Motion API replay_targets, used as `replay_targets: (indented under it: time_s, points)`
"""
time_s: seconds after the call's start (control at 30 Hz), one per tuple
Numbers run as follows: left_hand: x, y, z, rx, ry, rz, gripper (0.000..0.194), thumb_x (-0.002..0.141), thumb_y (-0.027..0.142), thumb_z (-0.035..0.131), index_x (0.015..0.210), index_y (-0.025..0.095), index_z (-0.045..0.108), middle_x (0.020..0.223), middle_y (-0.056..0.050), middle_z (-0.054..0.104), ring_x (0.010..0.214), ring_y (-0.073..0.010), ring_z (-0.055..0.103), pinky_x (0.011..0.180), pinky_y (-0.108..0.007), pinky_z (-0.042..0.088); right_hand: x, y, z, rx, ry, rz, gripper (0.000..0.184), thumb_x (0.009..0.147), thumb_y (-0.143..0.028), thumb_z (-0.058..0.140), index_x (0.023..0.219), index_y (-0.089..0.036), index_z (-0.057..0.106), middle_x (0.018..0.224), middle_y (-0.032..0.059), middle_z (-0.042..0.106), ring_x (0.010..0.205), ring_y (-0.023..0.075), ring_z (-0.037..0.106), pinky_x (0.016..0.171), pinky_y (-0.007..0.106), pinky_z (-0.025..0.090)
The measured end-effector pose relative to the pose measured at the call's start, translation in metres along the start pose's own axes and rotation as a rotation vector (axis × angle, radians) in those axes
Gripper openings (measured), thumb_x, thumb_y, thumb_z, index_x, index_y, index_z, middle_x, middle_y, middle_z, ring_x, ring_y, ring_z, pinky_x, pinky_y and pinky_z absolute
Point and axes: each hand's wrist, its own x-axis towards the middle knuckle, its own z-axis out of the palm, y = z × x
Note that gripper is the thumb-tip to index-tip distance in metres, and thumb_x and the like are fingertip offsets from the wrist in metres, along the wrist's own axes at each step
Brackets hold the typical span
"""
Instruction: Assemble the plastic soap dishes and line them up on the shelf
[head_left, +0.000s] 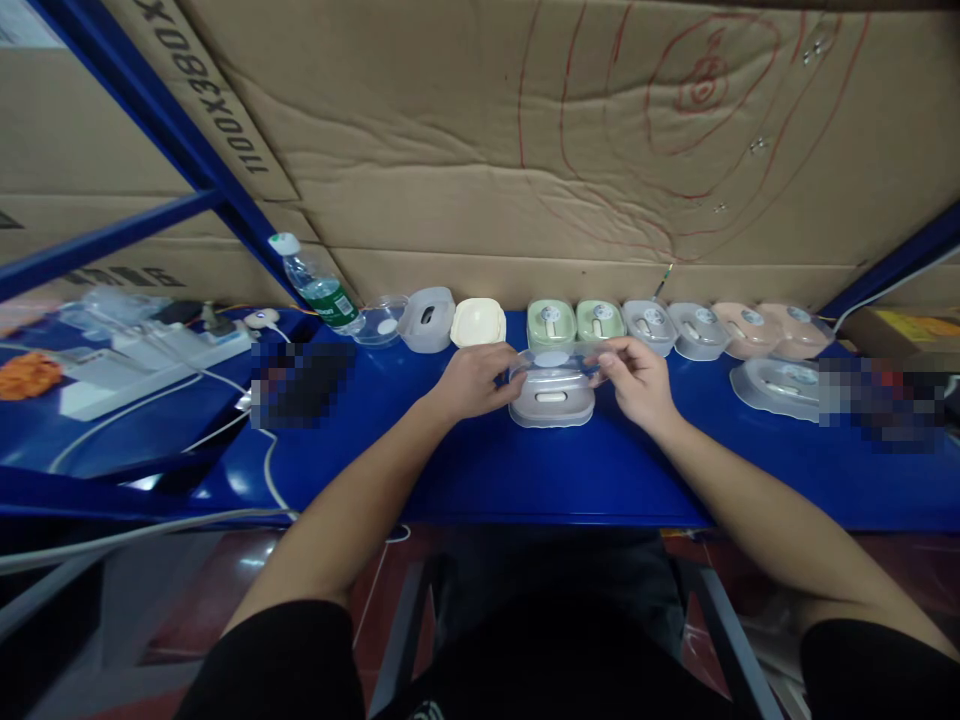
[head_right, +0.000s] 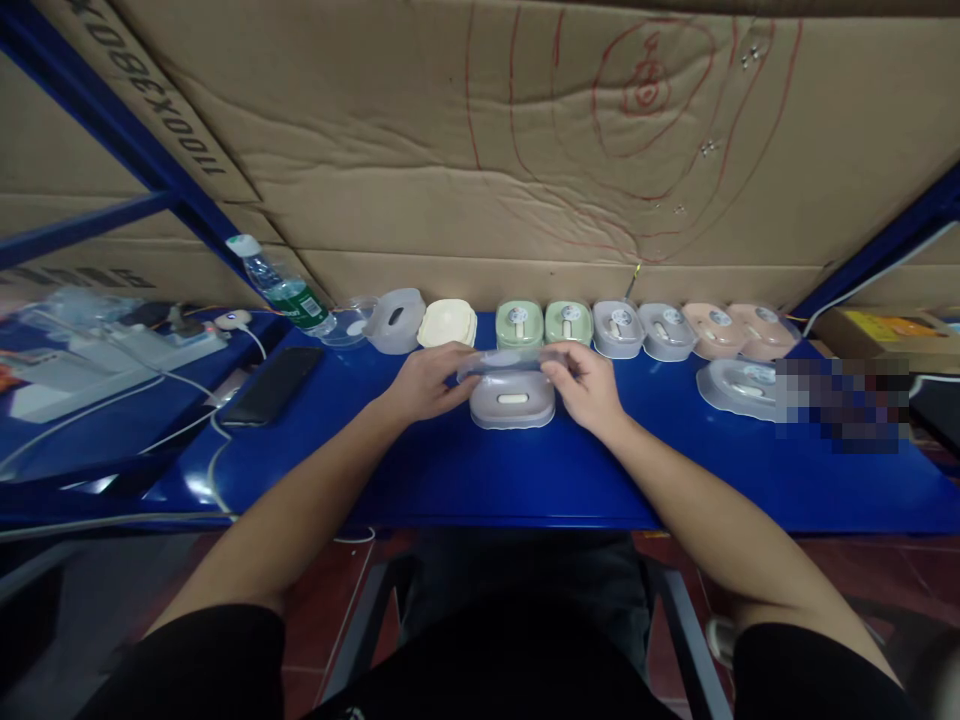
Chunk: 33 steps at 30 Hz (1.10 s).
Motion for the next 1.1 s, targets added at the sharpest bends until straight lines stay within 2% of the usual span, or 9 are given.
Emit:
replay_targets:
  time_s: [0.07,0.13,0.27,0.37,0.47,0.57,0.73,0.93,1.1]
  points:
    - [-0.001,-0.001,0.002,0.028,0.024,-0.071,0.036,0.107,0.042,0.049,0.119,0.020,0.074,0.092,-0.007,0.078,0.078,-0.0185,0.073,0.076,-0.034,0.062,0.002,0.002,0.003,0.141,0.004,0.111,0.052,0.091,-0.076,0.068,0.107,-0.027,0.068,0.094,0.0062,0.082,0.067,0.0224,0.075,0.069,0.044,0.066]
    - [-0.002,-0.003,0.000,0.026,0.057,-0.138,0.041,0.105,0.046,0.057,0.135,0.021,0.067,0.096,-0.006,0.078,0.072,-0.0170,0.070,0.071,-0.032,0.060,0.004,0.005,0.006,0.222,-0.006,0.188,0.053,0.087,-0.076,0.073,0.107,-0.027,0.065,0.092,0.0049,0.082,0.058,0.0196,0.070,0.060,0.040,0.063]
    - [0.001,-0.001,-0.011,0.077,0.018,-0.040,0.061,0.095,0.064,0.073,0.142,0.027,0.063,0.147,-0.015,0.067,0.111,-0.0256,0.073,0.088,-0.037,0.063,0.008,0.012,0.009,0.289,0.015,0.292,0.051,0.085,-0.074,0.076,0.100,-0.027,0.063,0.078,0.0014,0.077,0.047,0.0177,0.064,0.047,0.035,0.056]
    - [0.004,0.003,-0.018,0.121,-0.058,0.076,0.049,0.095,0.067,0.072,0.125,0.029,0.071,0.152,-0.014,0.063,0.125,-0.0297,0.069,0.098,-0.043,0.060,0.011,0.016,0.006,0.294,0.049,0.317,0.050,0.087,-0.075,0.073,0.097,-0.028,0.062,0.073,0.0002,0.075,0.044,0.0169,0.062,0.044,0.034,0.054]
    - [0.003,-0.001,-0.020,0.157,-0.082,0.036,0.040,0.095,0.063,0.074,0.114,0.028,0.073,0.148,-0.013,0.065,0.125,-0.0299,0.068,0.098,-0.043,0.059,0.012,0.016,0.003,0.323,0.039,0.306,0.053,0.088,-0.078,0.071,0.102,-0.027,0.064,0.078,0.0008,0.077,0.045,0.0157,0.063,0.046,0.033,0.054]
    - [-0.002,-0.018,-0.029,0.220,0.065,-0.205,0.038,0.089,0.059,0.082,0.108,0.027,0.073,0.144,-0.011,0.066,0.124,-0.0301,0.067,0.098,-0.041,0.058,0.011,0.013,0.002,0.322,0.030,0.255,0.056,0.086,-0.078,0.073,0.108,-0.027,0.067,0.084,0.0011,0.079,0.048,0.0135,0.064,0.049,0.030,0.054]
    - [-0.016,-0.061,-0.063,0.339,0.573,-0.755,0.027,0.096,0.044,0.074,0.112,0.022,0.070,0.132,-0.012,0.066,0.118,-0.0287,0.066,0.100,-0.042,0.056,0.008,0.012,0.002,0.238,-0.026,0.219,0.056,0.083,-0.075,0.079,0.102,-0.023,0.071,0.077,0.0016,0.077,0.052,0.0145,0.065,0.052,0.031,0.055]
    - [-0.032,-0.090,-0.081,0.377,0.561,-1.147,0.033,0.090,0.051,0.080,0.102,0.022,0.069,0.122,-0.012,0.065,0.123,-0.0333,0.064,0.112,-0.048,0.051,0.008,0.019,0.003,0.167,-0.080,0.194,0.053,0.084,-0.075,0.076,0.094,-0.022,0.074,0.072,0.0016,0.075,0.056,0.0170,0.067,0.057,0.034,0.056]
    - [-0.035,-0.090,-0.078,0.344,0.518,-1.221,0.037,0.086,0.051,0.083,0.100,0.022,0.067,0.132,-0.015,0.061,0.125,-0.0354,0.064,0.113,-0.053,0.052,0.006,0.025,0.003,0.095,-0.120,0.149,0.044,0.090,-0.066,0.074,0.093,-0.023,0.076,0.072,0.0013,0.074,0.059,0.0180,0.067,0.060,0.034,0.055]
